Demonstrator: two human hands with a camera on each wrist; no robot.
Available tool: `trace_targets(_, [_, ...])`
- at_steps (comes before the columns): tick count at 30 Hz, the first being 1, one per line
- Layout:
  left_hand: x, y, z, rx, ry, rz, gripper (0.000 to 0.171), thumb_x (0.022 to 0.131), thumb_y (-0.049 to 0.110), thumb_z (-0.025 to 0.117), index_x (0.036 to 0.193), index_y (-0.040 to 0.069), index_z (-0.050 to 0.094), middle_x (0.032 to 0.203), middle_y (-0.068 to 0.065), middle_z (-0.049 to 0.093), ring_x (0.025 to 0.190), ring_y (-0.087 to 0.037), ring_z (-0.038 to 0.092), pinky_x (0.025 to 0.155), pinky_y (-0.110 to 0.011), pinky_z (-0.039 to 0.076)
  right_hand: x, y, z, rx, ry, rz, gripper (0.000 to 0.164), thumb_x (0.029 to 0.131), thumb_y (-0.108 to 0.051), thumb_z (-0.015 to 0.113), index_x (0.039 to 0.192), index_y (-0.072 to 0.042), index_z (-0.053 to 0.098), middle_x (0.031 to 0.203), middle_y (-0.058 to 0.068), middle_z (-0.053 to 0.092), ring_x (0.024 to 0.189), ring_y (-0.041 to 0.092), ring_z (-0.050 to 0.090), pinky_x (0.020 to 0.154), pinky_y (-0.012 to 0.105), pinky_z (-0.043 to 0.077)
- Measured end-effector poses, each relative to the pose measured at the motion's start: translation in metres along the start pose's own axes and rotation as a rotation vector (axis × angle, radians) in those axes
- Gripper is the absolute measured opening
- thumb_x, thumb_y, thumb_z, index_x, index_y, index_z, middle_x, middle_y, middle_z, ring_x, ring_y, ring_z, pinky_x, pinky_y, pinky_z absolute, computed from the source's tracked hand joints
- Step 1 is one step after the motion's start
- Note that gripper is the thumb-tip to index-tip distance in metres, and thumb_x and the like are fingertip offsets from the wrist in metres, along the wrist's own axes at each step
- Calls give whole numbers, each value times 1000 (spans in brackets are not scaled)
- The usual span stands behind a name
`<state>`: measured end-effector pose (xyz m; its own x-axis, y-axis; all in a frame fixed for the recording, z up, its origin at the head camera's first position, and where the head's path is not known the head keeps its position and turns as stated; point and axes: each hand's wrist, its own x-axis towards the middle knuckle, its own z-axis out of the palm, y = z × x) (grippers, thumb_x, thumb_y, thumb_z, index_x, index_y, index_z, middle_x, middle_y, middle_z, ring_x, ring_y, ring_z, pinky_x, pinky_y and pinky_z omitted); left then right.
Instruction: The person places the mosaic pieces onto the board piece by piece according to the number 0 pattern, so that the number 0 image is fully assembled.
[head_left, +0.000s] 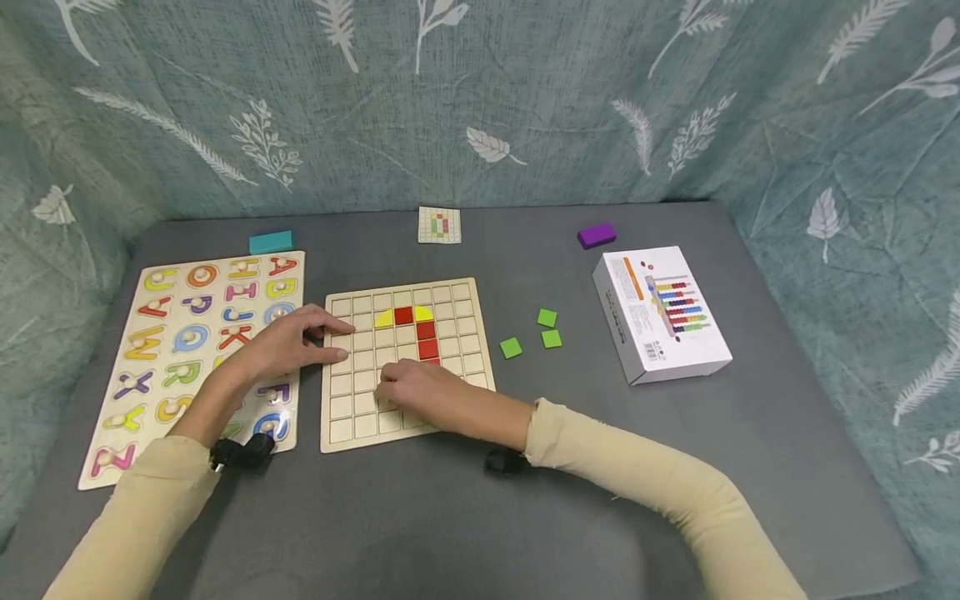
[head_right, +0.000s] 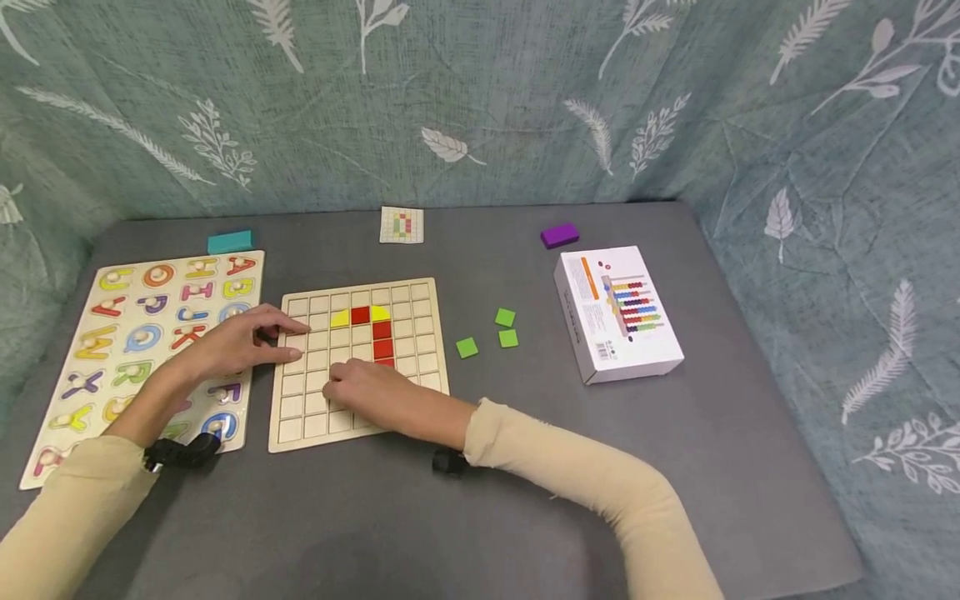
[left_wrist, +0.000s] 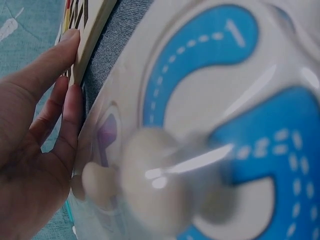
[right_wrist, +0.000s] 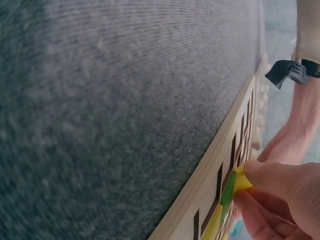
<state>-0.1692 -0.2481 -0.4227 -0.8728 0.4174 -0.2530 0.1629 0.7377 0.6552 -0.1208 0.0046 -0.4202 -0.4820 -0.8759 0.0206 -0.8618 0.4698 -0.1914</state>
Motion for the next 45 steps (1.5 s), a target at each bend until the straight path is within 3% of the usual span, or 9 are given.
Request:
trace_targets(6, [-1,1,-1,-2,-16,-24,43,90,30,70,127,11,64,105,-7,53,92,-18,45,74,-25,41,0,-3,1,-61,8,-2,12,94,-16,62,105,-15,65,96,-3,63,89,10,59,79,19,47])
trace_targets(20, [0,-1,0,2,-6,7,41,90,27,70,126,9,64,106,-9,55,92,-17,45,74,-23,42,3,-4,0,-159,-35,-28,11,95,-15,60,103,-16,67,93,-5,62,85,10,58,75,20,47])
trace_targets(28, [0,0,0,-1,-8,5,41,90,28,70,126,9,64,106,-9,54,92,-18,45,73,-24,41,1,-3,-1,-193,-45,-47,18,93,-8,60,86,-18,74,98,-3,62,84,11,56,71,18,45])
trace_targets(32, [0,1,0,-7,-13,-9,42,90,29,70,127,10,64,106,-9,54,92,-18,44,73,-25,40,-5,1,-3,-126,-40,-43,16,94,-11,60,92,-19,74,101,-3,63,86,11,56,74,19,44])
trace_targets(37, [0,0,0,-2,-19,-24,43,90,31,71,127,11,64,106,-7,54,93,-18,45,73,-25,40,-24,12,-15,11,32,-21,15,93,-22,66,105,-18,73,106,-1,65,94,14,57,82,21,47])
trace_targets(45, [1,-1,0,-21,-24,-9,44,89,30,72,127,10,64,105,-8,53,90,-17,44,73,-24,42,-66,46,-38,302,221,190,29,90,-20,70,115,-6,70,110,7,67,101,20,62,84,30,51])
